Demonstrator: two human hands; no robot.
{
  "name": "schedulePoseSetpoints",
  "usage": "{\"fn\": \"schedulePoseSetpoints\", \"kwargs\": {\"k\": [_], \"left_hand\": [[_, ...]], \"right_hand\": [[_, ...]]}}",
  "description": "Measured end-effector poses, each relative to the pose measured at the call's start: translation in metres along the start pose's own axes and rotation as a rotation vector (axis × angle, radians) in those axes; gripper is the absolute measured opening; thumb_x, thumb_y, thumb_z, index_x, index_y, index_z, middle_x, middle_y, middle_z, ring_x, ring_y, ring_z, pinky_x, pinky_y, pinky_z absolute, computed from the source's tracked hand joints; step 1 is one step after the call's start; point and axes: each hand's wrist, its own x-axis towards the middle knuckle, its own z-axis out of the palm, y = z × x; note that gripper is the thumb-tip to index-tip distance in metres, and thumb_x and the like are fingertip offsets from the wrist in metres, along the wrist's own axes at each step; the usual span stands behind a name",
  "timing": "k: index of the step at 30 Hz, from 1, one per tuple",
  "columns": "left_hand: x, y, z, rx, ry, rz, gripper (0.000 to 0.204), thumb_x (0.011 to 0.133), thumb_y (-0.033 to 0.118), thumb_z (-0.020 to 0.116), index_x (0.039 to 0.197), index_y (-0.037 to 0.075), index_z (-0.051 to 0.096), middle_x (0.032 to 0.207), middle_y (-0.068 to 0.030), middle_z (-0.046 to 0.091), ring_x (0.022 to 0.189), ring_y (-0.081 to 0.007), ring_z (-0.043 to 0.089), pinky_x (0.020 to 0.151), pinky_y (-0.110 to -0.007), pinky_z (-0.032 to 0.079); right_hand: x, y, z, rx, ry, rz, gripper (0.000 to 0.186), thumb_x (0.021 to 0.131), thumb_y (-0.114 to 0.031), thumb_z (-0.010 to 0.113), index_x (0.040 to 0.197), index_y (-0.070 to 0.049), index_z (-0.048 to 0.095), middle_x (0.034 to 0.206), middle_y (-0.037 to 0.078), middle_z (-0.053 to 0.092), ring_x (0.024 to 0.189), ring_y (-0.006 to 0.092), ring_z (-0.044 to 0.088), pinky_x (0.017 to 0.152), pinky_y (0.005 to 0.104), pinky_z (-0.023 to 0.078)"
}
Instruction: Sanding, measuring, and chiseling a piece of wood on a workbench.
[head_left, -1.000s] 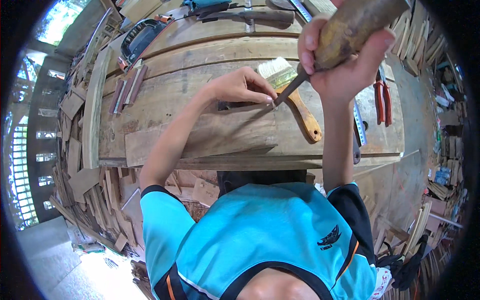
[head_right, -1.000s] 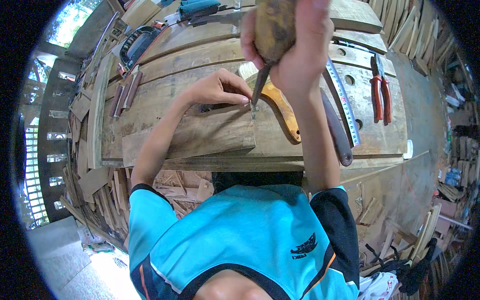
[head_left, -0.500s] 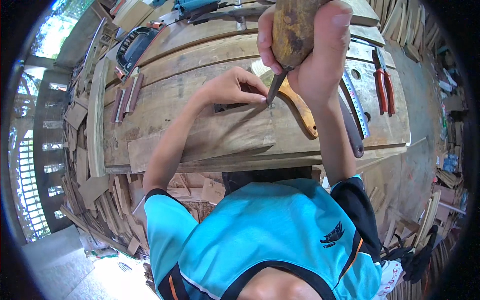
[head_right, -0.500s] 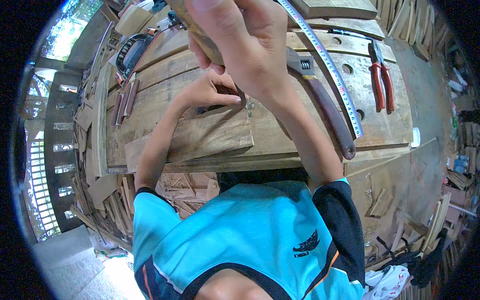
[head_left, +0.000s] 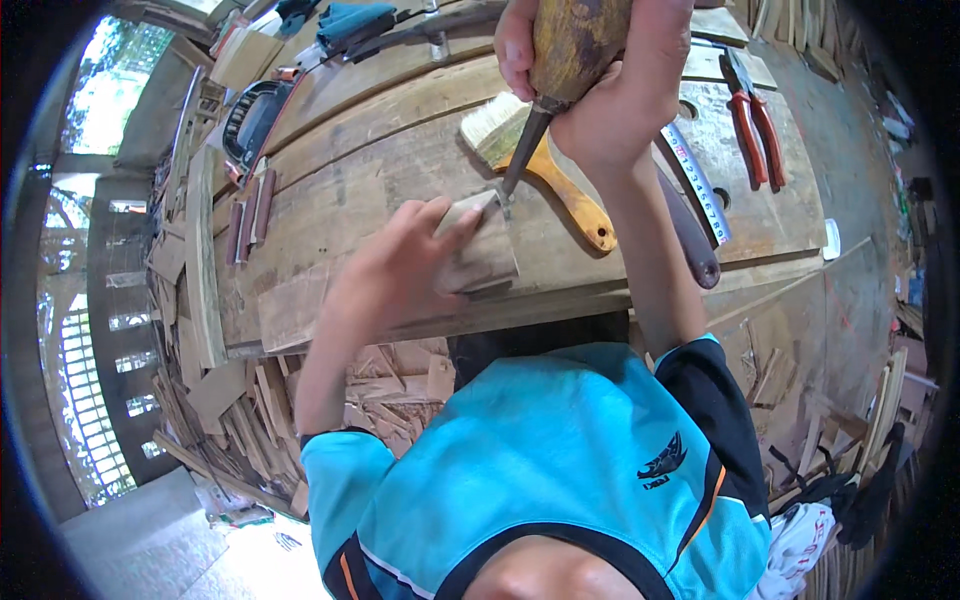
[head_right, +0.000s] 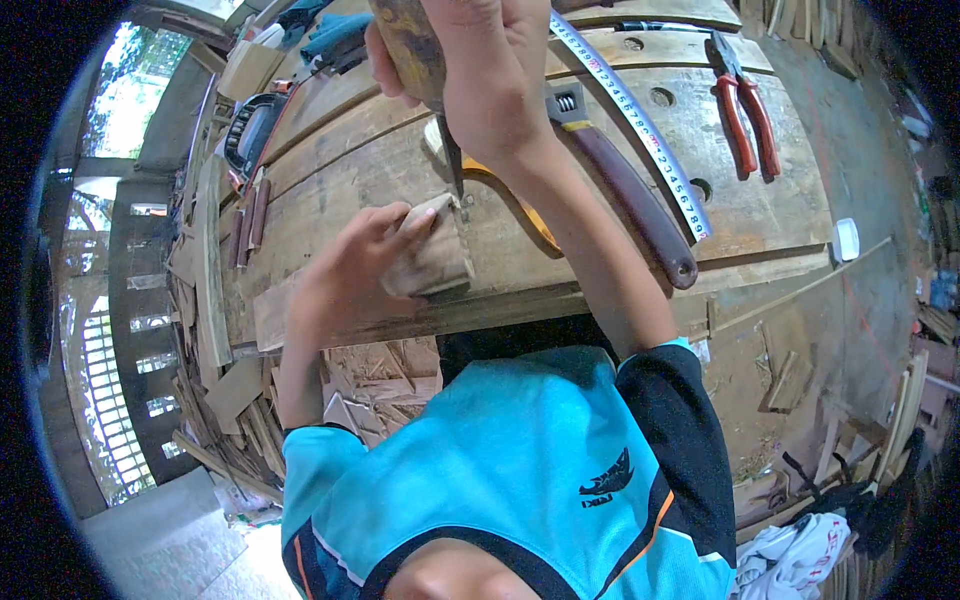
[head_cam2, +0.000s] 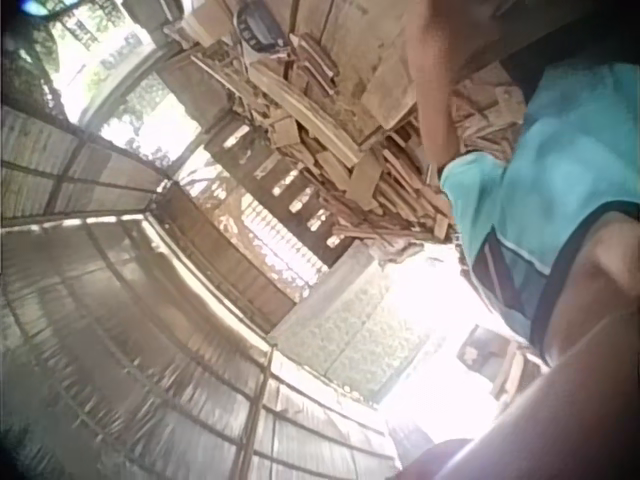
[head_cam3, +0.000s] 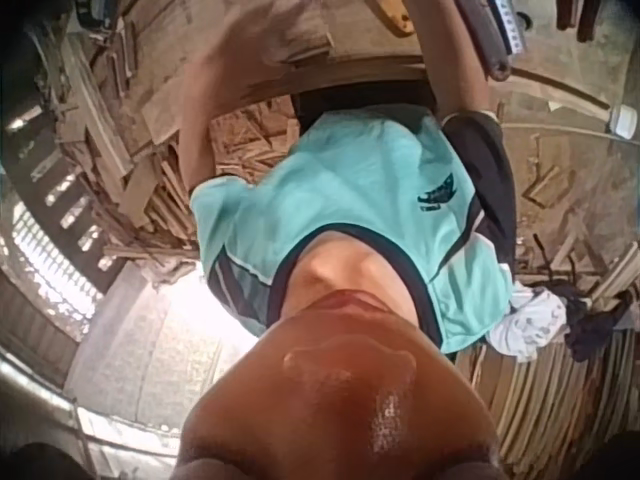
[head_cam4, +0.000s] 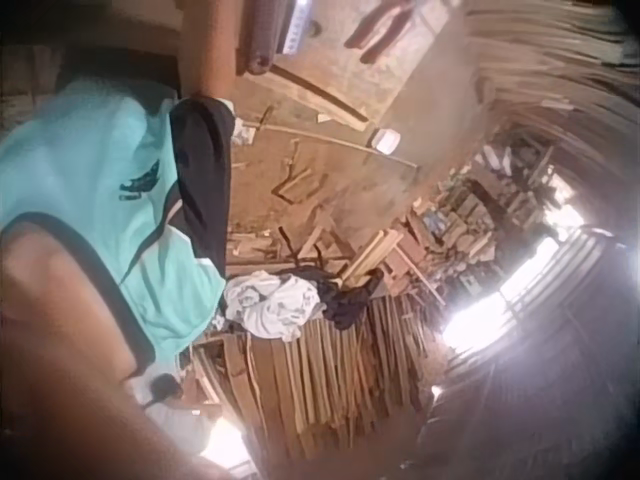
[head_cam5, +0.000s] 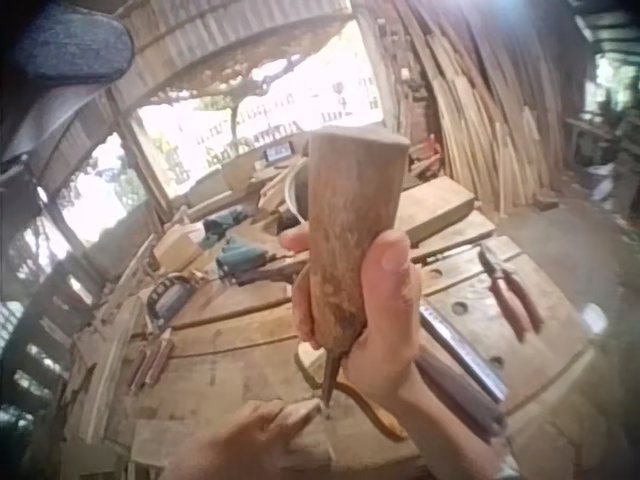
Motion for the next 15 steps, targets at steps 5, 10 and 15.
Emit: {"fn": "schedulePoseSetpoints", "kwargs": {"k": [5, 10, 15], "left_hand": [[0.029, -0.03, -0.045, -0.304, -0.202, 0.063, 0.067, 0.06, 0.021, 0.074, 0.121, 0.008, 0.051, 0.093, -0.012, 0.061, 0.083, -0.0253, 0.058, 0.079, -0.03, 0.047], [0.035, -0.049, -0.051, -0.392, -0.012, -0.093, 0.04, 0.071, 0.019, 0.057, 0.108, 0.002, 0.056, 0.085, -0.0182, 0.061, 0.075, -0.0299, 0.059, 0.069, -0.033, 0.047], [0.041, -0.044, -0.022, 0.069, 0.314, -0.168, 0.04, 0.088, 0.038, 0.046, 0.098, 0.001, 0.056, 0.079, -0.0224, 0.057, 0.079, -0.0371, 0.057, 0.07, -0.041, 0.044]], "right_hand": [[-0.005, -0.002, -0.005, 0.0, 0.087, -0.035, 0.069, 0.088, -0.059, 0.027, 0.097, 0.004, 0.055, 0.05, 0.003, 0.046, 0.041, 0.009, 0.043, 0.038, 0.0204, 0.031], [-0.015, -0.021, 0.01, -0.508, 0.331, 0.387, 0.068, 0.089, -0.057, 0.028, 0.096, 0.005, 0.056, 0.049, 0.003, 0.045, 0.04, 0.0089, 0.042, 0.037, 0.0205, 0.031], [-0.011, 0.006, -0.008, 0.054, 0.093, -0.098, 0.065, 0.089, -0.056, 0.029, 0.097, 0.004, 0.055, 0.05, 0.003, 0.045, 0.04, 0.009, 0.042, 0.037, 0.0205, 0.031]]}}
